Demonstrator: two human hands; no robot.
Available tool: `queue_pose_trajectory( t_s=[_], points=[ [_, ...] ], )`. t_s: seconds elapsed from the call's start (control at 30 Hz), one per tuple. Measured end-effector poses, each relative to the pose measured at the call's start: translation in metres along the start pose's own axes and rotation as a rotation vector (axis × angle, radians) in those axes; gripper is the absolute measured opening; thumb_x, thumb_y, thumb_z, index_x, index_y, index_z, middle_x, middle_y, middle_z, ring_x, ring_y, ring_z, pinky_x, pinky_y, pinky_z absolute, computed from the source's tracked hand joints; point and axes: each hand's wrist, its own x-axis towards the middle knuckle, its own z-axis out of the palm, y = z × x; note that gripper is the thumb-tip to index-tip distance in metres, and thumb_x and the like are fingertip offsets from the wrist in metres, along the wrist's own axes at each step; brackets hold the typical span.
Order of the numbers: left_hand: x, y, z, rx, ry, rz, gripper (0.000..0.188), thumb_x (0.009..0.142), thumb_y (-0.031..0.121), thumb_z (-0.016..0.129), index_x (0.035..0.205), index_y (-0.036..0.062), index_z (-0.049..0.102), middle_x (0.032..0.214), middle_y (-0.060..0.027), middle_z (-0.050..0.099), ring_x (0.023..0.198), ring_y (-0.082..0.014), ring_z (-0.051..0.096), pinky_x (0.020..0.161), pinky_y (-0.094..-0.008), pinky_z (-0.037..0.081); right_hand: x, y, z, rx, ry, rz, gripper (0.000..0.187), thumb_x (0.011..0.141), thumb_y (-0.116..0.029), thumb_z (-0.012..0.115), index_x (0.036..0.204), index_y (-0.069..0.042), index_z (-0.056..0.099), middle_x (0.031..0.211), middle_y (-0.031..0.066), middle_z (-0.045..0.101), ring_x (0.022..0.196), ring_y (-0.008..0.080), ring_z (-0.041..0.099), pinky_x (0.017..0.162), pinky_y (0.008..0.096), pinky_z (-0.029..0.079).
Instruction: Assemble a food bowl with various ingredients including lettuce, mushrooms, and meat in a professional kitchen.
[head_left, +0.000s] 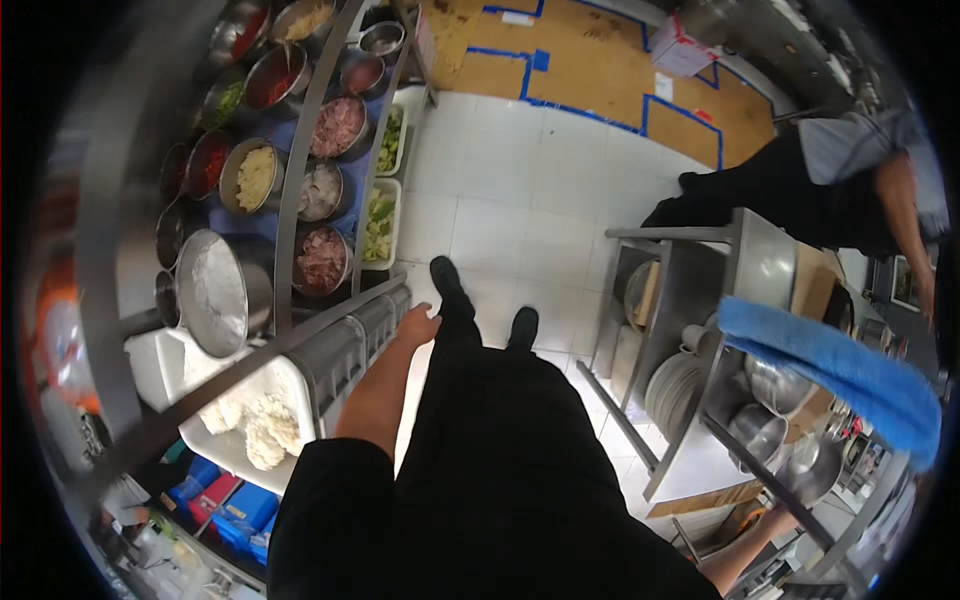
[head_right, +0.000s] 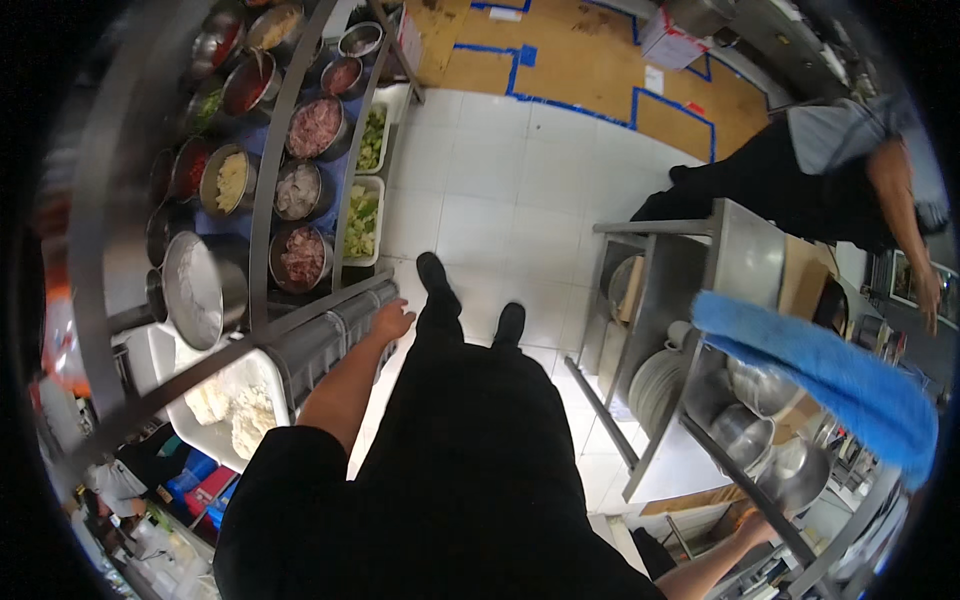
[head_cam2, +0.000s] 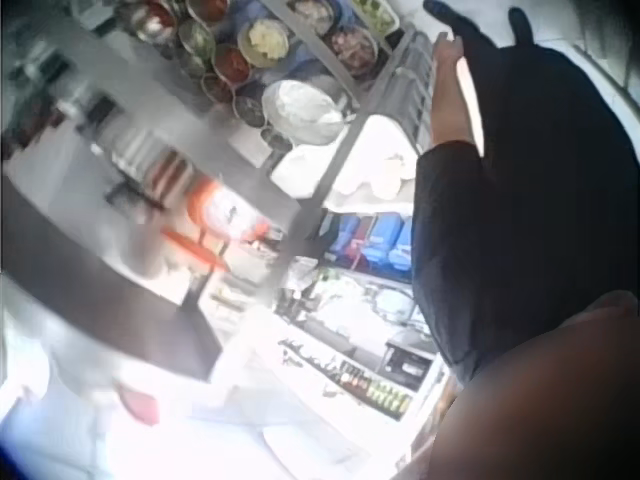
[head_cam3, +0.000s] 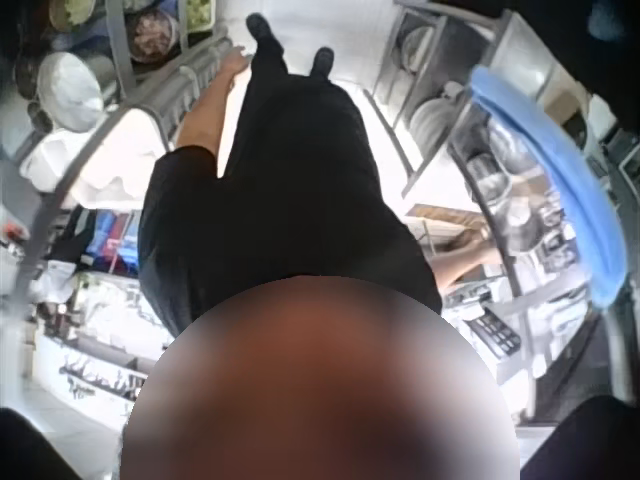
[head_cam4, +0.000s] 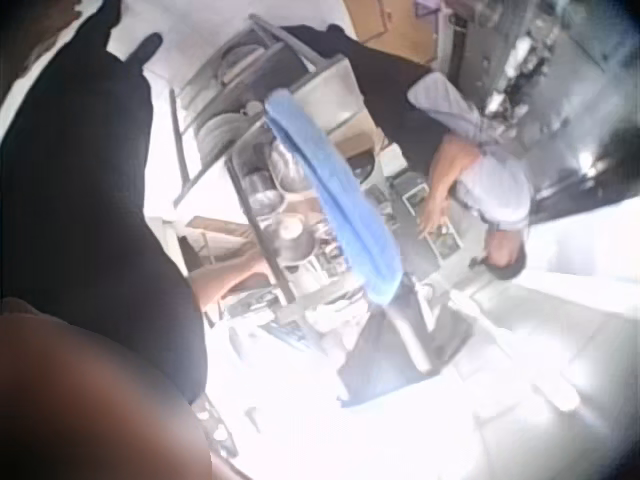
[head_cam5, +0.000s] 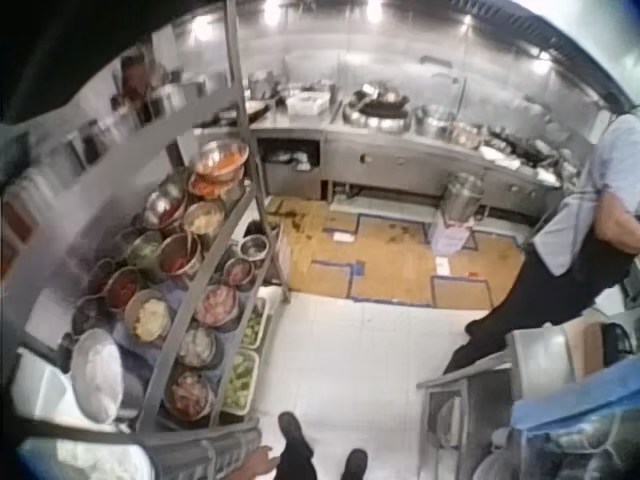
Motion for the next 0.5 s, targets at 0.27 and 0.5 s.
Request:
queue_pose_trajectory(
  t_s=[0.27, 0.5],
  points=[
    [0.205, -0.049, -0.014, -0.204, 0.210, -0.326, 0.073, 0.077, 0.027, 0.069, 0.142, 0.0019, 0.045, 0.132, -0.0293, 0.057, 0.122, -0.0459, 0.055, 0.105, -0.0502, 0.044, -0.231, -0.160, -0.122, -0.133, -1.057, 0.393, 0.026, 0.075, -0.019, 0.066, 0.094, -0.002, 0.066, 0.095, 0.0262, 0.066, 0.097, 0.0488, 0.061, 0.083, 0.0594, 0.048],
    [0.378, -0.223, -0.024, -0.148, 0.756, -0.625, 0.110, 0.075, 0.051, 0.080, 0.150, -0.0082, 0.025, 0.148, -0.0296, 0.042, 0.140, -0.0398, 0.040, 0.115, -0.0465, 0.034, -0.247, -0.309, -0.009, 0.031, -1.672, -0.436, 0.021, 0.077, -0.022, 0.064, 0.088, -0.005, 0.066, 0.090, 0.0237, 0.068, 0.090, 0.0428, 0.066, 0.077, 0.0557, 0.052]
  ],
)
